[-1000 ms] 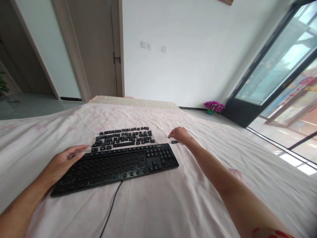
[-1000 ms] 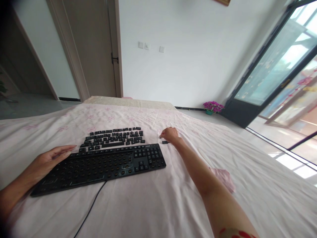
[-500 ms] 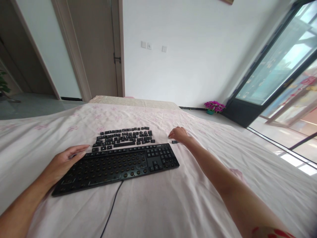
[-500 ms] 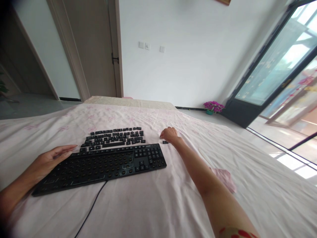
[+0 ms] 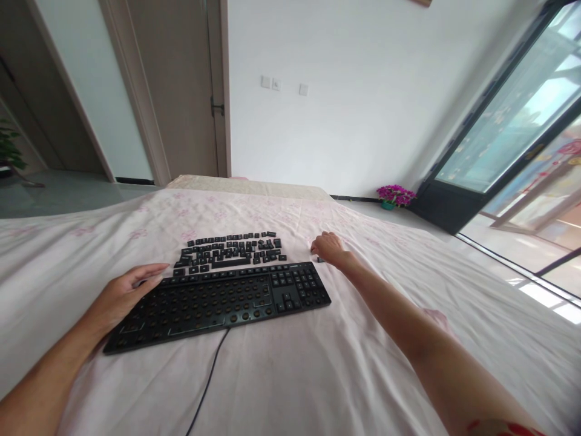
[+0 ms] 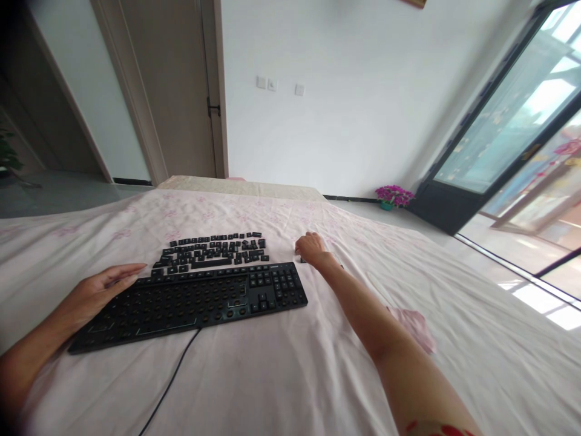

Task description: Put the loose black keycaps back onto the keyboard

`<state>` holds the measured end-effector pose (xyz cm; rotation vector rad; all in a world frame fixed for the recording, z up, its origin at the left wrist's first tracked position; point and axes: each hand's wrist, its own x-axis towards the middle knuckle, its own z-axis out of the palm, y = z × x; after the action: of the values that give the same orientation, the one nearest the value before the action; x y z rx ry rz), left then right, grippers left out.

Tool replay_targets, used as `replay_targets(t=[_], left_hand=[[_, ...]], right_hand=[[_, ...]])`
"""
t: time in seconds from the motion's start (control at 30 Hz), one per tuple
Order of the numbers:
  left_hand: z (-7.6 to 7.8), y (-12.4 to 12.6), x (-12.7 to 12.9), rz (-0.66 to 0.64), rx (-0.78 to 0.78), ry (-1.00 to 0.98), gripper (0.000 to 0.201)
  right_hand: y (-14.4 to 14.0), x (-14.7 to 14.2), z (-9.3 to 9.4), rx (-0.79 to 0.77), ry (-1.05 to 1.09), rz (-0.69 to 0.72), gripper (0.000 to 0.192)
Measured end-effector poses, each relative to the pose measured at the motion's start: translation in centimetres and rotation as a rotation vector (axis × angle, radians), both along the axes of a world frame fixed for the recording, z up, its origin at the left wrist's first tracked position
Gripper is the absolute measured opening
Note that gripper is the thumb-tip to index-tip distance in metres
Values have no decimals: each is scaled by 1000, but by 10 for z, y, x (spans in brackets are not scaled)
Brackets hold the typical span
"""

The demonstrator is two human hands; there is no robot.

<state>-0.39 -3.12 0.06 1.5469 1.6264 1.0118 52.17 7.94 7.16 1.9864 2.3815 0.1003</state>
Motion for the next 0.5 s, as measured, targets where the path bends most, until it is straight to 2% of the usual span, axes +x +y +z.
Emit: replay_targets(t=[0.07,0.17,0.23,0.37,0.5], left_hand=[[2,-1,1,5,13,11,69],[2,0,1,2,20,12,72],[1,1,1,-5,28,9,74],[2,0,1,10,60,31,67],[6,-2,4,27,64,56,61]], right_hand=[[-2,0,2,-5,96,-23,14],[-8,-6,8,-22,261,-34,31],[-16,-14,14,-46,508,-26,39],[-40,-37,25,-202,1230,-44,39],[-63,-58,32,-330,1518,-29,39]])
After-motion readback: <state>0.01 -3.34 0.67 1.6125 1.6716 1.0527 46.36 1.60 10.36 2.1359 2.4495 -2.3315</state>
